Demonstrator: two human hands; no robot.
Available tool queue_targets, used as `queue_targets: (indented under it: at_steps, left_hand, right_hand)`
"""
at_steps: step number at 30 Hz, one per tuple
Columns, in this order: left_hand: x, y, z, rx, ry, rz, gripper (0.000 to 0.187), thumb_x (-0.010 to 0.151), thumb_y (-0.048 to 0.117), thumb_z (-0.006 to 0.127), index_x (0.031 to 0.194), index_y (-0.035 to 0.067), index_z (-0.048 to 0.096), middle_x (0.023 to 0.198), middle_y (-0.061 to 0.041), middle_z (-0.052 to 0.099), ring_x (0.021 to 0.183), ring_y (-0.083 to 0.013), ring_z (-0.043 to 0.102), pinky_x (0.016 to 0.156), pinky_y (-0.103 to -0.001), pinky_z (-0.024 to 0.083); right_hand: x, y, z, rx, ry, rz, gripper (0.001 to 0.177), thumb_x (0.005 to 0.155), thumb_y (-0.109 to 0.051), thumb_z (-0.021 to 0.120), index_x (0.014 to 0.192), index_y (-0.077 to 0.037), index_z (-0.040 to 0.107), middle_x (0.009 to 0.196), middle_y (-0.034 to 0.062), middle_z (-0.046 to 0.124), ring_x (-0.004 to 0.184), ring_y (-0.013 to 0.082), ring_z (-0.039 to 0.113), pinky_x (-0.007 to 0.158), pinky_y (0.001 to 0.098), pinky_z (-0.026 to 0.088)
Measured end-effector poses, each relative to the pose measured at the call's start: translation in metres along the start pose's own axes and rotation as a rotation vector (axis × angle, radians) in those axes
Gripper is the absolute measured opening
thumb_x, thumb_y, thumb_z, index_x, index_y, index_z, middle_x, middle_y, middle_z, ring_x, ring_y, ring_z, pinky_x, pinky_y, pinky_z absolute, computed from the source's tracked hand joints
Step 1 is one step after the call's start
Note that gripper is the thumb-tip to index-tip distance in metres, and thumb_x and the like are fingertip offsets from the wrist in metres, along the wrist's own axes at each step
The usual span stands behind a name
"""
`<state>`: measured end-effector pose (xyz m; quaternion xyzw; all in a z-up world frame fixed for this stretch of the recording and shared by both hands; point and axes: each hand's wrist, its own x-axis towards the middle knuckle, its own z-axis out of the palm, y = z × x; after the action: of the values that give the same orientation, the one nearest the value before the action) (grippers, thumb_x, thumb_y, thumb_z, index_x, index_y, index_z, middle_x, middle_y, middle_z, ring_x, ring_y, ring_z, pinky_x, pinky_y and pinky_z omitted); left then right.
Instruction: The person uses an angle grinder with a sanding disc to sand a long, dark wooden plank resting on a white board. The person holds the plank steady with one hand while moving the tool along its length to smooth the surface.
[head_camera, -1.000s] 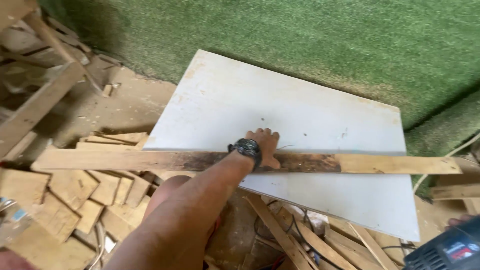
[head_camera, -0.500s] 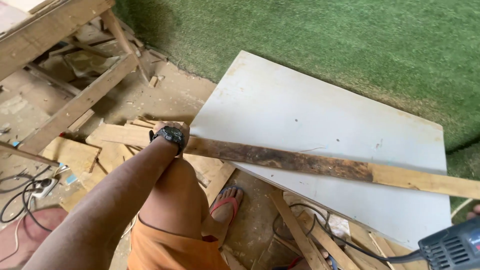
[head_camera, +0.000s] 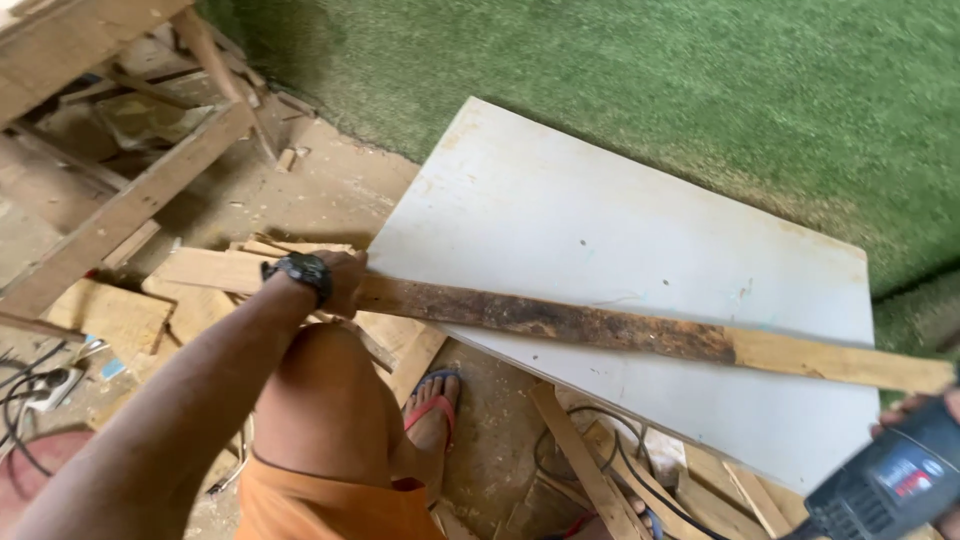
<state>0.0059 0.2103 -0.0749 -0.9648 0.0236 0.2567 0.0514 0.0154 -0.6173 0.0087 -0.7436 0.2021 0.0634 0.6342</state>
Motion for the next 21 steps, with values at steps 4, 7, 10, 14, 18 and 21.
queue_targets:
  at_steps: [4, 7, 10, 14, 18, 21]
  left_hand:
    - [-0.044, 0.026, -0.059, -0.049, -0.053, 0.03, 0.06, 0.069, 0.041, 0.075, 0.123, 0.018, 0.061, 0.127, -0.012, 0.067, 0.116, -0.0324, 0.065, 0.094, -0.048, 0.055]
    - [-0.077, 0.068, -0.099, -0.105, -0.02, 0.13, 0.042, 0.077, 0.039, 0.064, 0.111, 0.015, 0.061, 0.113, -0.012, 0.068, 0.101, -0.0317, 0.067, 0.082, -0.048, 0.057]
    - [-0.065, 0.105, -0.091, -0.109, -0.007, 0.235, 0.039, 0.087, 0.047, 0.063, 0.111, 0.018, 0.053, 0.094, -0.004, 0.058, 0.084, -0.0199, 0.055, 0.074, -0.038, 0.052]
    - [-0.023, 0.135, -0.054, -0.108, 0.095, 0.277, 0.069, 0.078, 0.056, 0.065, 0.129, 0.012, 0.049, 0.12, -0.018, 0.061, 0.106, -0.0399, 0.064, 0.086, -0.055, 0.054]
    - [0.001, 0.14, -0.041, -0.138, 0.085, 0.246, 0.077, 0.074, 0.068, 0.071, 0.12, 0.008, 0.053, 0.113, -0.018, 0.068, 0.098, -0.0403, 0.07, 0.08, -0.054, 0.057]
    - [0.004, 0.137, -0.054, -0.131, 0.013, 0.255, 0.075, 0.071, 0.068, 0.07, 0.119, 0.012, 0.056, 0.114, -0.014, 0.071, 0.099, -0.0387, 0.07, 0.082, -0.052, 0.056]
  right_hand:
    - [-0.037, 0.013, 0.043, -0.053, 0.08, 0.03, 0.052, 0.121, -0.05, 0.052, 0.126, 0.0, 0.058, 0.111, 0.0253, 0.065, 0.102, 0.0399, 0.065, 0.086, 0.0552, 0.053]
    - [-0.086, -0.032, 0.114, -0.127, 0.135, -0.186, 0.028, 0.104, -0.014, 0.071, 0.118, 0.006, 0.059, 0.097, 0.0223, 0.065, 0.078, 0.0395, 0.068, 0.065, 0.053, 0.059]
    - [-0.135, -0.088, 0.182, -0.248, 0.177, 0.013, 0.049, 0.089, -0.001, 0.073, 0.135, 0.002, 0.057, 0.112, 0.0273, 0.066, 0.084, 0.0466, 0.064, 0.074, 0.0543, 0.052]
    - [-0.164, -0.115, 0.23, -0.389, 0.185, 0.099, 0.052, 0.086, 0.002, 0.076, 0.134, 0.006, 0.058, 0.106, 0.0324, 0.069, 0.081, 0.0479, 0.065, 0.075, 0.056, 0.051]
    - [-0.18, -0.133, 0.267, -0.632, 0.153, 0.21, 0.07, 0.081, -0.004, 0.078, 0.146, -0.007, 0.05, 0.129, 0.0217, 0.067, 0.11, 0.0397, 0.062, 0.099, 0.0522, 0.046]
    - [-0.169, -0.121, 0.277, -0.807, 0.079, 0.255, 0.078, 0.081, -0.013, 0.076, 0.151, -0.015, 0.043, 0.144, 0.0151, 0.062, 0.129, 0.0373, 0.059, 0.115, 0.0552, 0.041]
